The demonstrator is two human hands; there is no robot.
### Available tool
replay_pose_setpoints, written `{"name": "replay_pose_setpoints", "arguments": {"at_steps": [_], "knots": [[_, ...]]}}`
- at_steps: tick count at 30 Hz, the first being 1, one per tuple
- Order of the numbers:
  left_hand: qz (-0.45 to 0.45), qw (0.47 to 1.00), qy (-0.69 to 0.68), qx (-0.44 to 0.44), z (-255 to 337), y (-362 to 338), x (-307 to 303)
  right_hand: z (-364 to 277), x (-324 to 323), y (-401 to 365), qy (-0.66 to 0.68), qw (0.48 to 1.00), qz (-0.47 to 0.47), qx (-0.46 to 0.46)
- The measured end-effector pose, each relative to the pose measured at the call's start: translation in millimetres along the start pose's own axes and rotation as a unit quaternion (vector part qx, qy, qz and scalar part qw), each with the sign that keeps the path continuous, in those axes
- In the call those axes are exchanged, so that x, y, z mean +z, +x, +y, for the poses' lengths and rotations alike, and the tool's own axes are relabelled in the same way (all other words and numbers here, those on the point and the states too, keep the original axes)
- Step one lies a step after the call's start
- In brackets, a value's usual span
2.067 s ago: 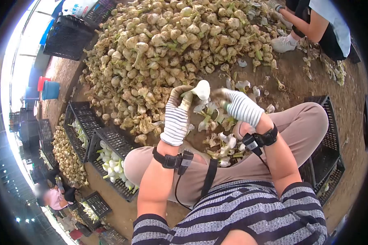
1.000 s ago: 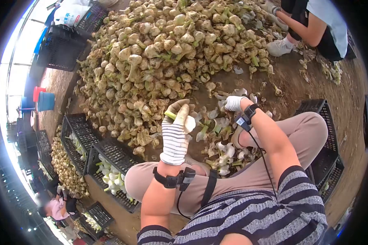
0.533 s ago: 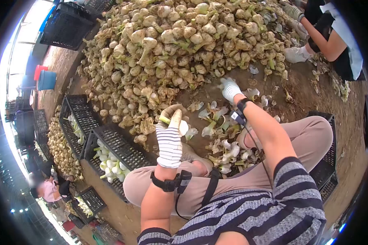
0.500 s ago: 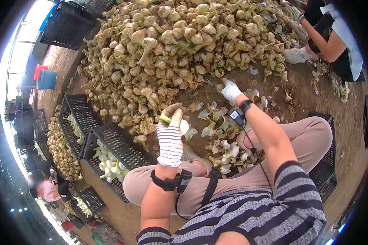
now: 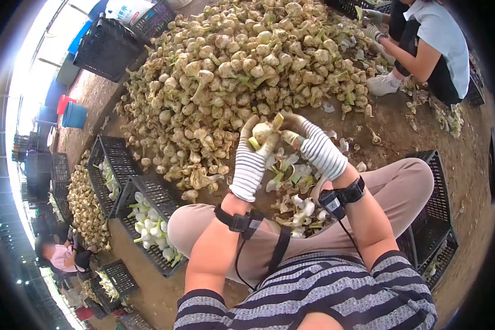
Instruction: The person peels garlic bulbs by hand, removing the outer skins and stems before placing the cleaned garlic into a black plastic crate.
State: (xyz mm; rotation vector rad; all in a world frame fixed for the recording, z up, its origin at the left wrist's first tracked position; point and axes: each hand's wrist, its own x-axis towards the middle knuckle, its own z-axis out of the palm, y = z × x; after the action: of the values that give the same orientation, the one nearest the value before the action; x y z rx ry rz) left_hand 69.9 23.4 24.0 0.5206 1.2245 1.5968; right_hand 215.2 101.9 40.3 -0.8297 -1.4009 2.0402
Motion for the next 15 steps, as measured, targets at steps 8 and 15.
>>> {"name": "replay_pose_setpoints", "arguments": {"at_steps": [8,15], "knots": [[-0.098,0.983,0.151,0.022,4.7,-33.5,-12.6,15.2,0.3,-6.3,-0.001,0.996,0.041,0.078],[-0.024,0.922,0.359,0.141,15.8,-44.4,-20.5,7.1,13.0,-14.6,-0.118,0.993,0.025,-0.002]]}}
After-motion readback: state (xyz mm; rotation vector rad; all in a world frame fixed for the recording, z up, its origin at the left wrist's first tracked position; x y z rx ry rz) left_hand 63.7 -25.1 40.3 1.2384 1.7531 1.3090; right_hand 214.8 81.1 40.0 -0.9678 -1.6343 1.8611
